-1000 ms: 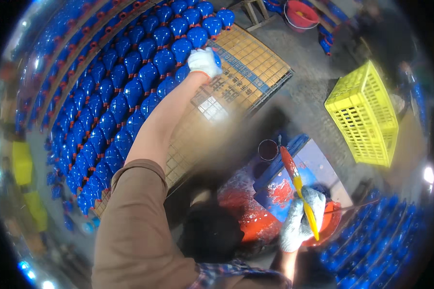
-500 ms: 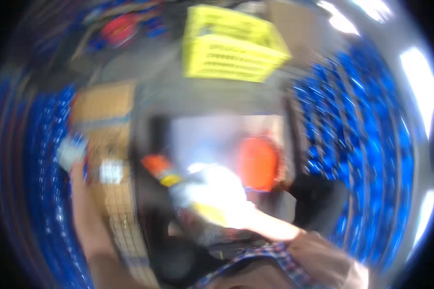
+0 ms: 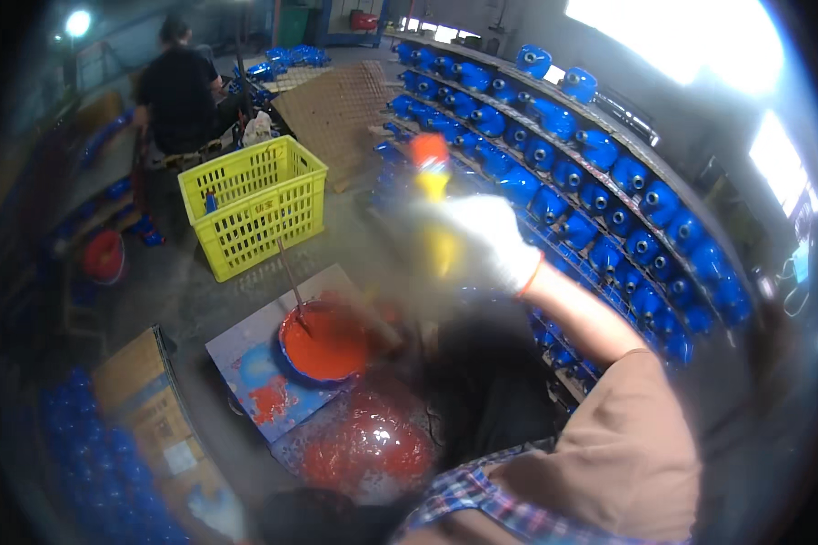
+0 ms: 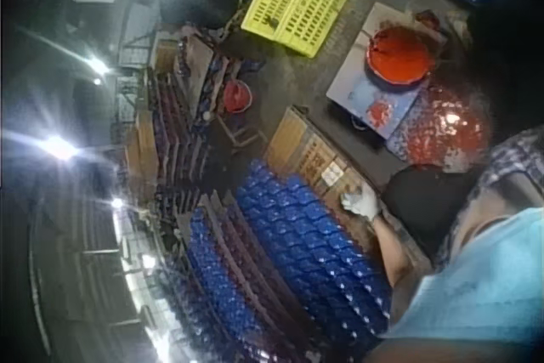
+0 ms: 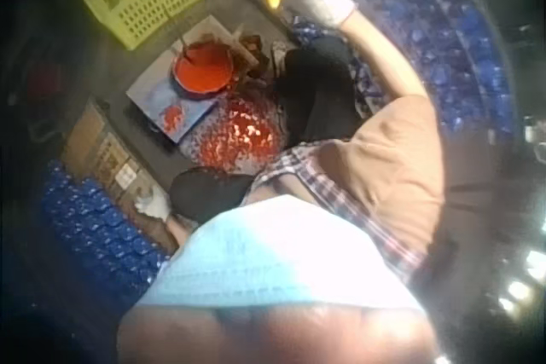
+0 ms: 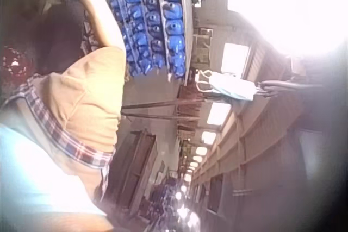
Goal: Painting blue plastic parts with red paint using a brush.
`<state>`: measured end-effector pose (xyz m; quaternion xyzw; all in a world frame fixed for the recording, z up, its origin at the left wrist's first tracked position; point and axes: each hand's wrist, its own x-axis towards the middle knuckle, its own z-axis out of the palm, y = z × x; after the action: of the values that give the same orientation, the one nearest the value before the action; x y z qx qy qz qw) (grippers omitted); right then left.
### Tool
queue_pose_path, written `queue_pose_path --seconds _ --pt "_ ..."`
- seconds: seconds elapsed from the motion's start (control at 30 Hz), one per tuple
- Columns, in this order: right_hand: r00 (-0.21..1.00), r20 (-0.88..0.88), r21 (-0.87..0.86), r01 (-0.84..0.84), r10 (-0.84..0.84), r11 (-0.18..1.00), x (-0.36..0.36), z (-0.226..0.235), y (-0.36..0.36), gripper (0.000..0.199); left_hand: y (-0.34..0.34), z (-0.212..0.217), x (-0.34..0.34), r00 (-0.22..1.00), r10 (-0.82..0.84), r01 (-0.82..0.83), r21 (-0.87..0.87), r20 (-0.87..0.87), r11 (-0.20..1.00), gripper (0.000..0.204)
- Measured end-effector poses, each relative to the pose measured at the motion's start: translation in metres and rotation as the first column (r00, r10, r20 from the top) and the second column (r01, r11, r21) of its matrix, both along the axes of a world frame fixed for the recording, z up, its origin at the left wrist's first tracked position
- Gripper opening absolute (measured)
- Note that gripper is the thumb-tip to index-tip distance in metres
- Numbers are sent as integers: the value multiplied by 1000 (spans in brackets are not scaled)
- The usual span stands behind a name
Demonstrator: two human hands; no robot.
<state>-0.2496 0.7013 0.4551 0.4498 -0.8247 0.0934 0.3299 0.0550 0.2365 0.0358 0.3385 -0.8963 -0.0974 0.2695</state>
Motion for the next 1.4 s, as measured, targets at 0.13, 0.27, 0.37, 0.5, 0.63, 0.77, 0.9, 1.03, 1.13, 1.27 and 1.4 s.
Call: queue_pose_path --seconds 0.13,0.27,0.37,0.5,0.63,0.77,0.9,1.03,1.13,1.27,1.4 --pt "877 -411 84 309 -250 947 -49 78 98 33 65 37 30 852 235 -124 -256 467 959 48" --pt "755 -478 85 548 -448 832 -102 148 185 28 67 4 68 825 227 -202 -105 518 974 43" --pt "725 -334 125 667 -602 734 -151 184 247 26 70 -10 95 845 275 -251 -114 459 961 48" --pt "646 -390 261 761 -657 593 -197 194 281 23 99 63 76 917 257 -312 149 304 938 70" --pt "758 -260 144 643 -599 752 -201 188 292 20 130 156 43 952 273 -262 -90 136 961 44" --pt "772 -406 210 599 -489 773 -192 188 299 17 83 137 47 962 171 -142 145 -214 979 45" --pt "791 -508 258 517 -341 816 -149 202 274 20 146 281 -12 862 -14 165 254 -507 953 32" --pt "942 -291 80 199 -168 977 -81 199 260 23 202 376 -58 557 -465 548 -117 -688 829 36" --pt "777 -629 181 148 -2 972 -26 203 209 24 237 448 -39 298 -706 571 -473 -642 671 57" --pt "955 -274 -53 106 -117 993 21 185 197 26 257 491 -56 60 -874 730 -576 -481 368 56" --pt "999 -6 -118 -44 43 992 58 162 160 30 256 483 -34 132 -840 730 -521 -526 441 52"
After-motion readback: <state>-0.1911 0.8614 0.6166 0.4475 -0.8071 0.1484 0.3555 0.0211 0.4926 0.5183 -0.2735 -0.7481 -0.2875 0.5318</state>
